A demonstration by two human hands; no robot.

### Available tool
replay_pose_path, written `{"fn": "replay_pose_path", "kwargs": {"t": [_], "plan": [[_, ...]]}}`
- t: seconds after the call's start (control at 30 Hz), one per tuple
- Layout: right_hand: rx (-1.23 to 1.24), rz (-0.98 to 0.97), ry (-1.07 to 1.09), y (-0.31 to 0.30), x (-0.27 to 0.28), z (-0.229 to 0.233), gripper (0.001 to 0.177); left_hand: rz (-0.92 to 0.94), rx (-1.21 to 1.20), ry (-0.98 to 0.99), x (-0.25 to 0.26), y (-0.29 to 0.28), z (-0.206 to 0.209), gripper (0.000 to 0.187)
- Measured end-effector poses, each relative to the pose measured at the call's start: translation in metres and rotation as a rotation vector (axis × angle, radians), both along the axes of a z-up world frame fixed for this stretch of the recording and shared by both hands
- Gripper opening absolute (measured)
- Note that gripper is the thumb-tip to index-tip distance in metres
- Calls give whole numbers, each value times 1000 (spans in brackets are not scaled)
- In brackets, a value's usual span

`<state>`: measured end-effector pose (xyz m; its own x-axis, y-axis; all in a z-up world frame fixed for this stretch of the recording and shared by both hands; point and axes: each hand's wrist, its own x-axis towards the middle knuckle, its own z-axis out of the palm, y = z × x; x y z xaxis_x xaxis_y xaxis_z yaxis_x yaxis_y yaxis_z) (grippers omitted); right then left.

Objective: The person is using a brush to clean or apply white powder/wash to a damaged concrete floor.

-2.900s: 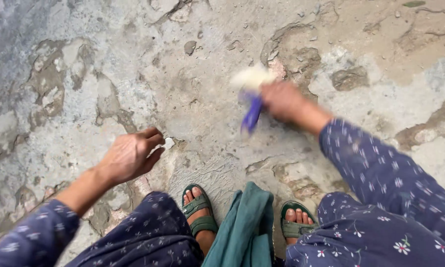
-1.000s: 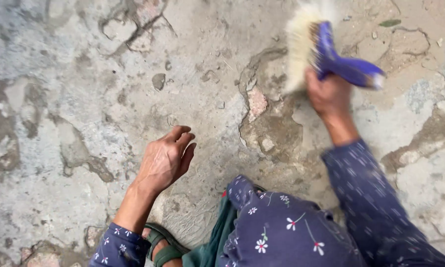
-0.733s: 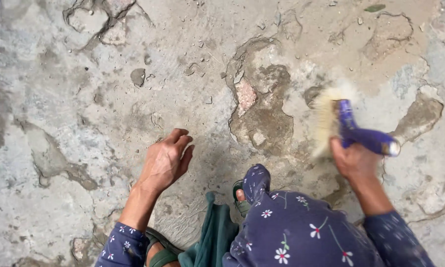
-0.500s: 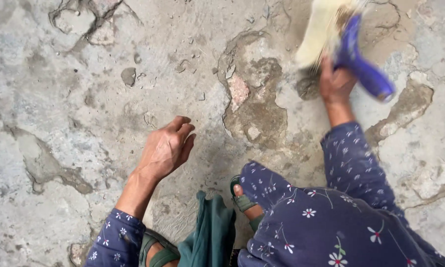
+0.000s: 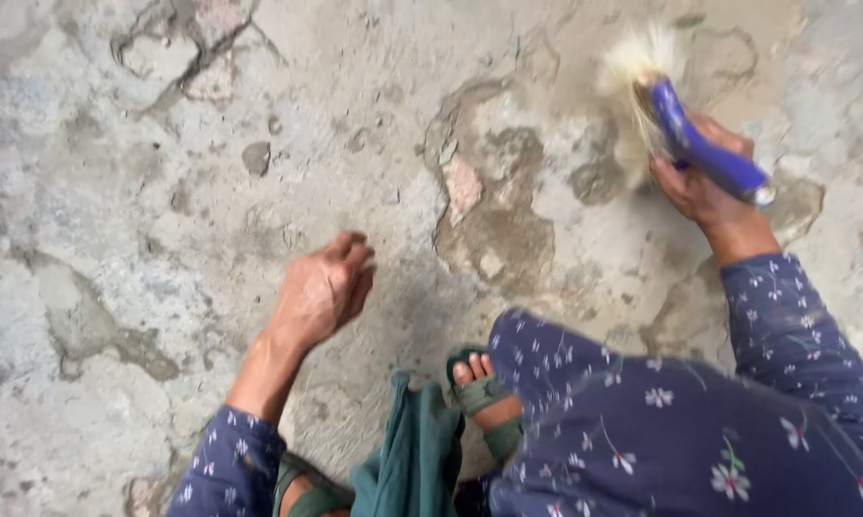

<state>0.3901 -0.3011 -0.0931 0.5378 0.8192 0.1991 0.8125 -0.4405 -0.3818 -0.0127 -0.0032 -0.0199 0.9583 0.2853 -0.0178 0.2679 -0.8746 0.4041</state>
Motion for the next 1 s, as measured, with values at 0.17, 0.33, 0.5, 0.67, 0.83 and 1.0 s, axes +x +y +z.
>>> {"fn": "replay_pose_path", "kwargs": {"t": [0.17,0.33,0.5,0.67,0.83,1.0], "plan": [[80,421,-108,35,-62,-18,16,96,20,38,9,4,19,16],[-280,280,314,115,-31,-4,35,28,6,38,6,-2,7,18],[-212,435,-319,146,-47,20,23,26,5,30,2,0,10,18],[34,881,-16,129,-122,-17,42,70,6,-54,0,9,0,17],[-78,557,-219,182,-28,-27,66,82,-43,-9,6,4,-8,17],[120,376,-166,168,-28,24,34,73,-29,-22,-1,5,7,16]]}}
